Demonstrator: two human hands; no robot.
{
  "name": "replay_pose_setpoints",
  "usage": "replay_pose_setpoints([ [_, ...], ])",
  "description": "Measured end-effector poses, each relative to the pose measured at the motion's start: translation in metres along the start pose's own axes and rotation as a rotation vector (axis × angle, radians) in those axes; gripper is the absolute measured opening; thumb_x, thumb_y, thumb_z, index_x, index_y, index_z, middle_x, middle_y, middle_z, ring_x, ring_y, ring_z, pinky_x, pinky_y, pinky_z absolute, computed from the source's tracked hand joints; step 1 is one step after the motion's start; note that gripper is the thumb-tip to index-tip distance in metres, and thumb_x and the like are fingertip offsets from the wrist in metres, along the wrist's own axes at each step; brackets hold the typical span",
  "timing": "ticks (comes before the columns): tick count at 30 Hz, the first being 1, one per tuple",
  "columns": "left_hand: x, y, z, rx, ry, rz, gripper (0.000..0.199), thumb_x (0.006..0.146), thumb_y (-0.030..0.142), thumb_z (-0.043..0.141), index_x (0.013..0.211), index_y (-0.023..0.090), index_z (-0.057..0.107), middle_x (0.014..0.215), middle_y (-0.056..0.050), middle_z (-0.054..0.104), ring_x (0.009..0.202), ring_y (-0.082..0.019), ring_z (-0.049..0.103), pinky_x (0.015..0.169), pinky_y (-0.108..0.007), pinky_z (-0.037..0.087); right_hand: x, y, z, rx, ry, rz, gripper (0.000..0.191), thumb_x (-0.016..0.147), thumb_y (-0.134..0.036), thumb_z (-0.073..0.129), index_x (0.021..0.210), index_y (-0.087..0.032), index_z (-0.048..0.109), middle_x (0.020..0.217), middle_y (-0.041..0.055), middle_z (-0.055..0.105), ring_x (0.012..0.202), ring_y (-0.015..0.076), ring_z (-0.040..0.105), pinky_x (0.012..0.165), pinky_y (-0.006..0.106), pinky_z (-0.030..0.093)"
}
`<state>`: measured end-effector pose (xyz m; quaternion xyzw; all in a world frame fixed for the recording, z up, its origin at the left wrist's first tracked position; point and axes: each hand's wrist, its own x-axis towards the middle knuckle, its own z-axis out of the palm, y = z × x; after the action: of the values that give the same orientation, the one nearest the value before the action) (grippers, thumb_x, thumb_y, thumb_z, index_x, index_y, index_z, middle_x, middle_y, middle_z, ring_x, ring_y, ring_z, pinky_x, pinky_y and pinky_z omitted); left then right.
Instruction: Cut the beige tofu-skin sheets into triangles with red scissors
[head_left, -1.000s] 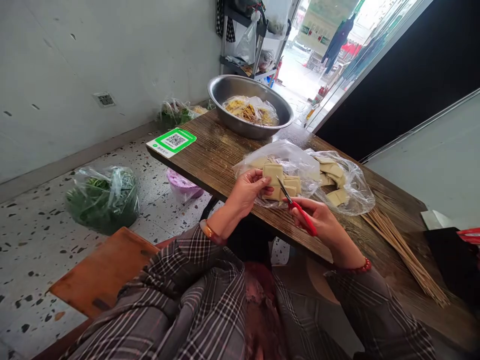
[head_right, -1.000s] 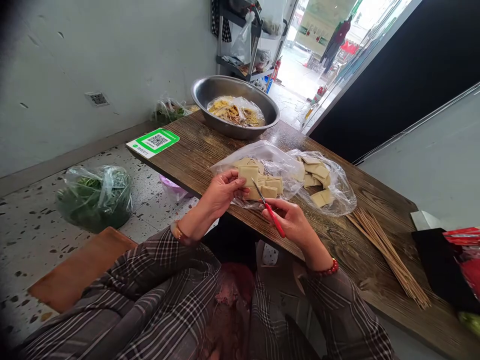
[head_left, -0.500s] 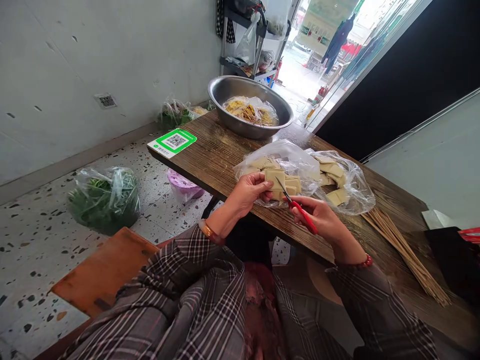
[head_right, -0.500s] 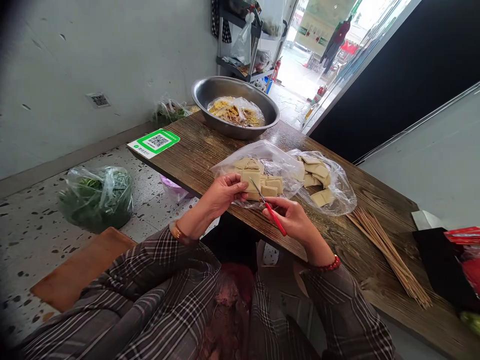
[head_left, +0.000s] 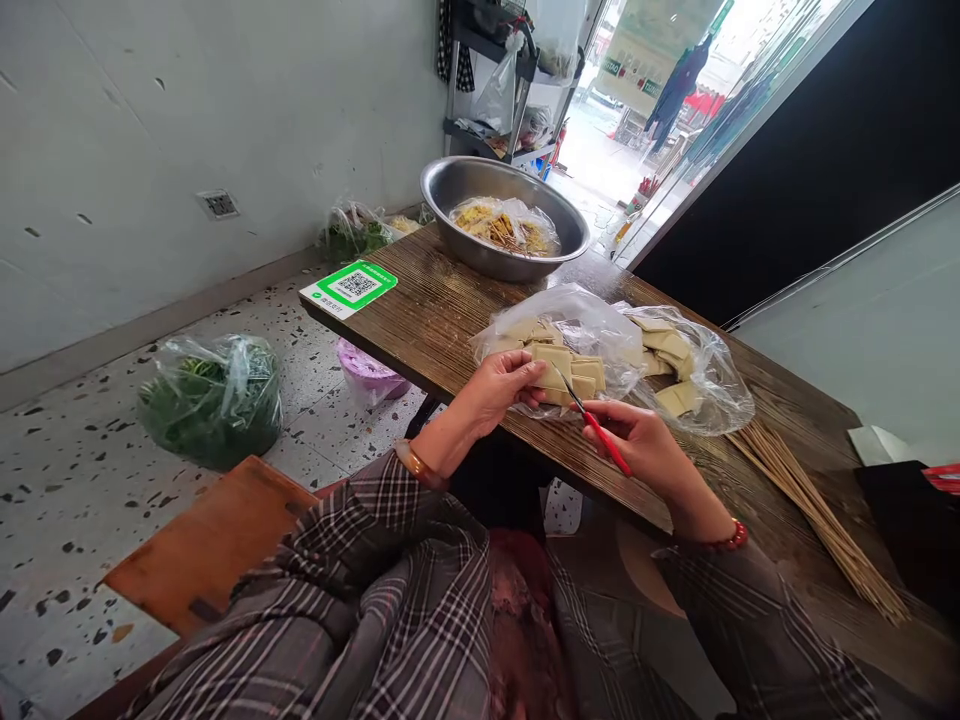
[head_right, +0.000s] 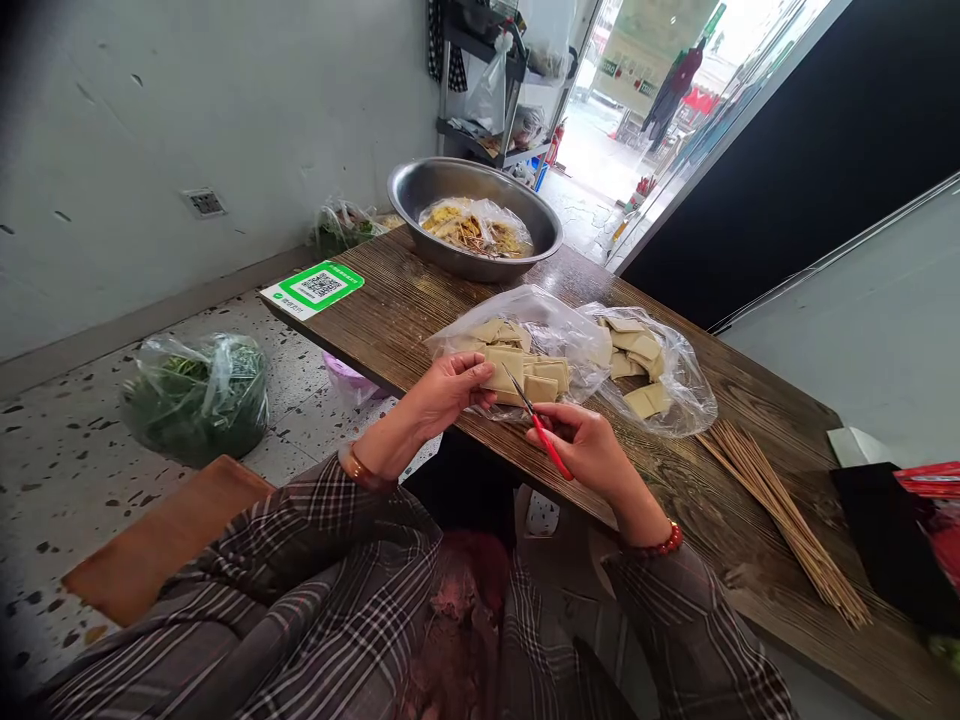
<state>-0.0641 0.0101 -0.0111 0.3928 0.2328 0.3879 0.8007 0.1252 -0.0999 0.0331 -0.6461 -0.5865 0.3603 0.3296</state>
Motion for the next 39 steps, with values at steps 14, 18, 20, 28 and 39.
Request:
replay_pose_setpoints([
  [14,-0.003,-0.006,0.001,0.135,-0.019,0.014,0.039,0.071,0.045,0.084,0.076,0.012,0.063,0.063,0.001,0.061,0.049,-0.007,0.058,0.047,-0.017,0.046,0.007,-0.009,0.004,0.056,-0.082,0.049,0.054,0.073,-0.056,0.077,0.109,-0.015,0.077,0.077,0.004,0.065,0.065,0.0137,0.054,0.057,0.027,0.047],
  [18,-0.003,-0.007,0.0,0.151,-0.043,0.026,0.042,0.07,0.048,0.084,0.076,0.012,0.063,0.064,0.001,0.062,0.049,-0.006,0.057,0.046,-0.017,0.045,0.011,-0.012,0.006,0.119,-0.093,0.081,0.057,0.072,-0.059,0.077,0.107,-0.014,0.075,0.078,0.004,0.065,0.063,0.0125,0.054,0.056,0.027,0.046],
  [20,-0.002,-0.006,-0.001,0.156,-0.048,0.026,0.042,0.071,0.048,0.083,0.076,0.012,0.064,0.064,0.001,0.061,0.048,-0.006,0.056,0.046,-0.017,0.044,0.013,-0.014,0.006,0.165,-0.083,0.102,0.06,0.07,-0.059,0.08,0.109,-0.015,0.071,0.077,0.0027,0.065,0.061,0.0114,0.053,0.055,0.027,0.045],
  [28,0.004,-0.001,-0.006,0.197,-0.063,0.022,0.039,0.072,0.048,0.081,0.074,0.013,0.064,0.061,0.002,0.059,0.048,-0.007,0.054,0.046,-0.018,0.043,0.018,-0.015,0.0,0.13,0.003,0.077,0.05,0.058,-0.049,0.091,0.084,-0.02,0.06,0.074,0.0001,0.064,0.064,0.013,0.058,0.06,0.028,0.049],
  [39,0.008,0.006,-0.009,0.255,-0.105,0.003,0.035,0.073,0.045,0.078,0.071,0.013,0.063,0.059,0.001,0.058,0.048,-0.007,0.053,0.046,-0.018,0.041,0.033,-0.021,-0.001,0.088,-0.066,0.077,0.047,0.061,-0.048,0.088,0.077,-0.02,0.054,0.069,-0.0037,0.057,0.057,0.0088,0.047,0.053,0.024,0.039],
])
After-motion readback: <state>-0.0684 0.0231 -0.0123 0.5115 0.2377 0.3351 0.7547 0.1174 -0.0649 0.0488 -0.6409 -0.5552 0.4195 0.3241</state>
